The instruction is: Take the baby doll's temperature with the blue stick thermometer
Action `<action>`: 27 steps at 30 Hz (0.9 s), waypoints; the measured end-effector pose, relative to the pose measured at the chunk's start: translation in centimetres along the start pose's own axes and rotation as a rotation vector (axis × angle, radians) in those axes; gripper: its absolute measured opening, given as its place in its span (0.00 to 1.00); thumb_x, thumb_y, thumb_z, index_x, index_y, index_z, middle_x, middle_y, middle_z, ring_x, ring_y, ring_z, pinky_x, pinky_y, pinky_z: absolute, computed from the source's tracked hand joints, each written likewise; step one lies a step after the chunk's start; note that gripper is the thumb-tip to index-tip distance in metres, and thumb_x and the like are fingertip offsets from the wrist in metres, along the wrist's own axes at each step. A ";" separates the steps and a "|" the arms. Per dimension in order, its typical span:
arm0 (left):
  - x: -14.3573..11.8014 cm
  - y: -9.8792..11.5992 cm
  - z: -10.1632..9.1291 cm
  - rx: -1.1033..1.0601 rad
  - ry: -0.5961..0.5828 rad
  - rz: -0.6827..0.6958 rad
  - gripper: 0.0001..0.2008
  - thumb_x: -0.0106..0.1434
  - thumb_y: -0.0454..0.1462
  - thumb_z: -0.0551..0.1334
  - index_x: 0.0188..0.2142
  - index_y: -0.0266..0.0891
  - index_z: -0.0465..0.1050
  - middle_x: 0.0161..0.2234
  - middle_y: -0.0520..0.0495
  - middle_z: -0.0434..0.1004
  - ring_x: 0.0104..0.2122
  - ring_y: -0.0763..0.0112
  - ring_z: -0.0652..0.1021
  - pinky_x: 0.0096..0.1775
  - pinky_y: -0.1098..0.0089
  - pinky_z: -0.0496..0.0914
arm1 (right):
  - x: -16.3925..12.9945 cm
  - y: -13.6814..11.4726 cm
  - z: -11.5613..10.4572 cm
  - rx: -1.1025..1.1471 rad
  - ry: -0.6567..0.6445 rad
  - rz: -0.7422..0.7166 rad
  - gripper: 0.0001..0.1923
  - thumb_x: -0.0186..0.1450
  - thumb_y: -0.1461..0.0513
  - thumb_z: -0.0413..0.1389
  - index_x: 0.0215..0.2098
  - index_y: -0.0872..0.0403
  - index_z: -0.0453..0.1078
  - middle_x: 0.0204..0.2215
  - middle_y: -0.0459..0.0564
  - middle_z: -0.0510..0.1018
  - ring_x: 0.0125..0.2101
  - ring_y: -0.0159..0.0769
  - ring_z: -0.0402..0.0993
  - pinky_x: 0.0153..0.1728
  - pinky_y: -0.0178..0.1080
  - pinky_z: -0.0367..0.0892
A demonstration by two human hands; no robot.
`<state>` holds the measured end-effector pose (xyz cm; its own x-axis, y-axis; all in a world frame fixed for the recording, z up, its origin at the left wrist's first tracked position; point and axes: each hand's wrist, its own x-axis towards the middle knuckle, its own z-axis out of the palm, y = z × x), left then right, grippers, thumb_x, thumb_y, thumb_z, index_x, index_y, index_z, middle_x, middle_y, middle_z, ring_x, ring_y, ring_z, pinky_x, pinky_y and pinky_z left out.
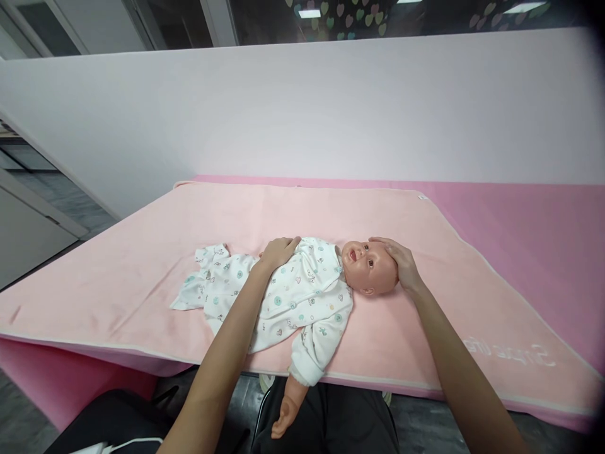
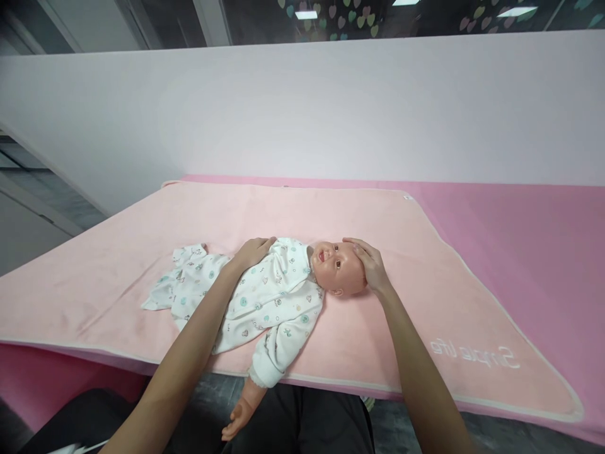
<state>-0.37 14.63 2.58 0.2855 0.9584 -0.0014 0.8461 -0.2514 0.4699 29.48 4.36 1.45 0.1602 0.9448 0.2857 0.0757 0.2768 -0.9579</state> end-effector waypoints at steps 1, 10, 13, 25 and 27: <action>0.0 0.0 0.0 -0.001 0.001 0.000 0.32 0.62 0.55 0.40 0.39 0.38 0.75 0.44 0.40 0.76 0.46 0.55 0.73 0.47 0.64 0.63 | 0.0 0.0 0.0 0.000 0.002 0.002 0.20 0.58 0.48 0.53 0.41 0.51 0.74 0.44 0.49 0.76 0.47 0.43 0.69 0.50 0.42 0.63; -0.1 0.0 0.0 0.006 0.005 -0.001 0.32 0.62 0.55 0.40 0.37 0.38 0.75 0.42 0.40 0.77 0.45 0.56 0.74 0.46 0.65 0.63 | 0.0 0.0 0.0 -0.006 0.001 -0.021 0.17 0.59 0.51 0.53 0.39 0.52 0.74 0.43 0.49 0.76 0.47 0.43 0.69 0.50 0.42 0.62; -0.2 0.1 0.0 0.013 0.008 0.010 0.32 0.62 0.55 0.40 0.36 0.37 0.75 0.41 0.39 0.77 0.43 0.56 0.74 0.45 0.65 0.64 | 0.0 0.0 0.0 -0.005 0.014 -0.008 0.18 0.58 0.50 0.54 0.39 0.52 0.74 0.43 0.49 0.76 0.47 0.43 0.69 0.50 0.42 0.62; -0.5 0.5 -0.3 0.010 -0.003 -0.016 0.32 0.62 0.55 0.40 0.36 0.38 0.75 0.41 0.40 0.77 0.44 0.54 0.74 0.44 0.64 0.64 | 0.0 0.0 0.0 -0.011 0.020 0.002 0.18 0.58 0.50 0.53 0.38 0.51 0.74 0.44 0.48 0.76 0.47 0.43 0.69 0.50 0.42 0.63; -0.4 0.5 -0.2 0.010 -0.001 -0.030 0.32 0.62 0.55 0.40 0.37 0.38 0.75 0.42 0.40 0.77 0.44 0.54 0.74 0.44 0.64 0.64 | 0.0 0.0 0.0 -0.015 0.021 0.001 0.18 0.58 0.50 0.53 0.38 0.51 0.74 0.44 0.48 0.76 0.47 0.43 0.69 0.49 0.42 0.63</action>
<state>-0.21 14.13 2.99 0.2607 0.9653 -0.0160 0.8587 -0.2243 0.4607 29.47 4.36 1.46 0.1809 0.9412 0.2852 0.0903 0.2728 -0.9578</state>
